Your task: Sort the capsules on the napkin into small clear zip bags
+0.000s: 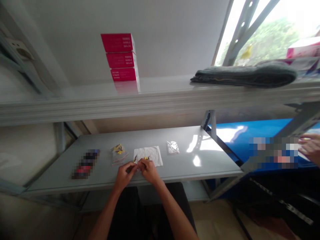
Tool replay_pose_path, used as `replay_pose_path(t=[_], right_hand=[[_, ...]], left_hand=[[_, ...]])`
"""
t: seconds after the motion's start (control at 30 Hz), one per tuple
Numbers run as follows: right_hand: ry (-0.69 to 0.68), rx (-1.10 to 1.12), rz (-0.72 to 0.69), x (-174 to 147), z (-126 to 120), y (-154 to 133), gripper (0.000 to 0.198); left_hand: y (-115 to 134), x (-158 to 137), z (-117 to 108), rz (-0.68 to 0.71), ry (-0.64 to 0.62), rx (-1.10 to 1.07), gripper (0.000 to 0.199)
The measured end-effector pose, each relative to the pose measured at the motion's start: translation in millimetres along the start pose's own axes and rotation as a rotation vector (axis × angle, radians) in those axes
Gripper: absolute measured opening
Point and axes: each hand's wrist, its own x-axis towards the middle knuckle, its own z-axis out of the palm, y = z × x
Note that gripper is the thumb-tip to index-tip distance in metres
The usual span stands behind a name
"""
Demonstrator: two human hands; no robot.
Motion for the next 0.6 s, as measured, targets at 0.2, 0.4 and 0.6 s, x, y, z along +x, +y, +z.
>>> replay_pose_path(t=[0.2, 0.4, 0.6], right_hand=[[-0.026, -0.065, -0.034, -1.5, 3.1, 6.6, 0.033], [-0.033, -0.142, -0.084, -0.9, 6.0, 11.0, 0.026], [-0.026, -0.131, -0.156, -0.4, 6.5, 10.8, 0.016]], left_hand=[[-2.3, 1.3, 2.0, 0.004, 0.026, 0.028, 0.027], [-3.5, 0.8, 0.0, 0.068, 0.035, 0.040, 0.028], [-6.1, -1.2, 4.3, 0.067, 0.104, 0.078, 0.017]])
